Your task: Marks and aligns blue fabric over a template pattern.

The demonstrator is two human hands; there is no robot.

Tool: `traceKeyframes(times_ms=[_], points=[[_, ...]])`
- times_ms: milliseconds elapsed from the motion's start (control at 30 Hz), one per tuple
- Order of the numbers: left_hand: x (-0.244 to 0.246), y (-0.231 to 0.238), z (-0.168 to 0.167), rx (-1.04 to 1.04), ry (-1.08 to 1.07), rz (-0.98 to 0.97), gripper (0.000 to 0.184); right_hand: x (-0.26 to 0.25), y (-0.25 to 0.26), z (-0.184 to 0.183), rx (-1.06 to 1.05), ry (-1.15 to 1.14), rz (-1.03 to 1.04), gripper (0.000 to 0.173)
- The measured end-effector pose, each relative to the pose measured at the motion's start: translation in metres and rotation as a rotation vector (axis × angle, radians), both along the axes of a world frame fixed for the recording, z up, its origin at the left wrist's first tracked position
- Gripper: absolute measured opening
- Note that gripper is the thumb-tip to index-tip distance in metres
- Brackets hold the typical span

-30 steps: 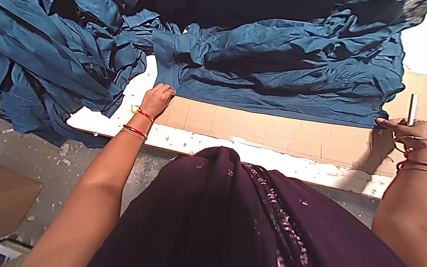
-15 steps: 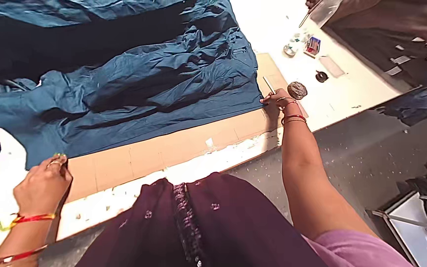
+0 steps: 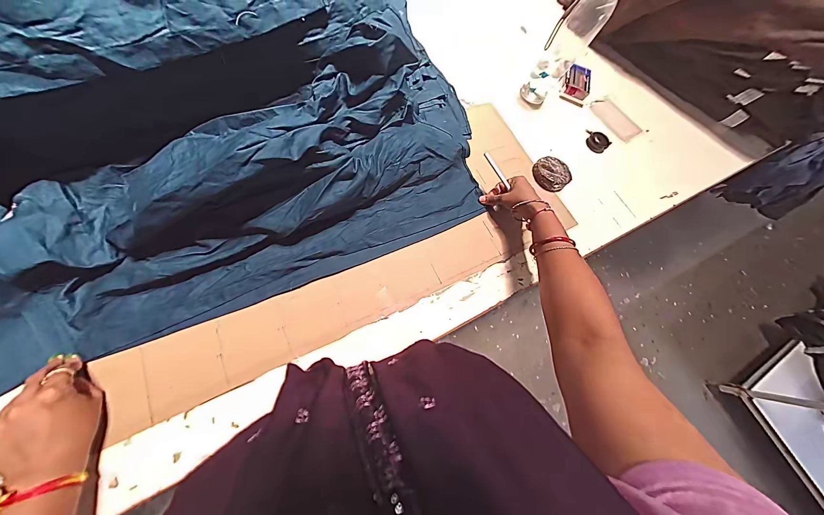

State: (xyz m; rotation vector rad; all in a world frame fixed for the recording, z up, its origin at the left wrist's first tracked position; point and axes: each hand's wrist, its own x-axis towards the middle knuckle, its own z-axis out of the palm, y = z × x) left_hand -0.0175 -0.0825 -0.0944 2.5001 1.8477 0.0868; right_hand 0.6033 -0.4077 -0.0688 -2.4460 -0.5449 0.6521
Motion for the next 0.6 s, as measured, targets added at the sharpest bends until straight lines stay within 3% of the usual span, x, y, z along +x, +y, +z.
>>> traceKeyframes(times_ms=[133, 200, 233, 300, 367, 433, 500, 600], points=[[0.018, -0.004, 0.010, -0.029, 0.104, 0.068, 0.032, 0.006, -0.002, -0.005, 0.028, 0.005, 0.045, 0.025], [0.035, -0.010, 0.016, 0.013, 0.078, 0.012, 0.031, 0.009, -0.004, -0.010, 0.056, 0.006, 0.059, 0.025], [0.047, -0.017, 0.017, 0.076, -0.036, -0.121, 0.032, 0.010, -0.006, -0.013, 0.076, -0.003, 0.074, 0.026], [0.095, -0.039, 0.013, 0.172, -0.283, -0.563, 0.039, 0.013, -0.008, -0.019, 0.107, -0.026, 0.103, 0.027], [0.167, -0.061, 0.000, 0.072, -0.405, -0.980, 0.050, 0.014, -0.010, -0.021, 0.118, -0.031, 0.113, 0.027], [0.237, -0.068, -0.014, -0.075, -0.379, -1.269, 0.056, 0.014, -0.010, -0.021, 0.103, -0.035, 0.116, 0.027], [0.283, -0.050, -0.010, -0.151, -0.200, -1.211, 0.053, 0.013, -0.009, -0.021, 0.084, -0.030, 0.101, 0.029], [0.294, -0.002, -0.001, -0.386, -0.018, -0.769, 0.053, 0.012, -0.008, -0.020, 0.065, -0.040, 0.087, 0.031]])
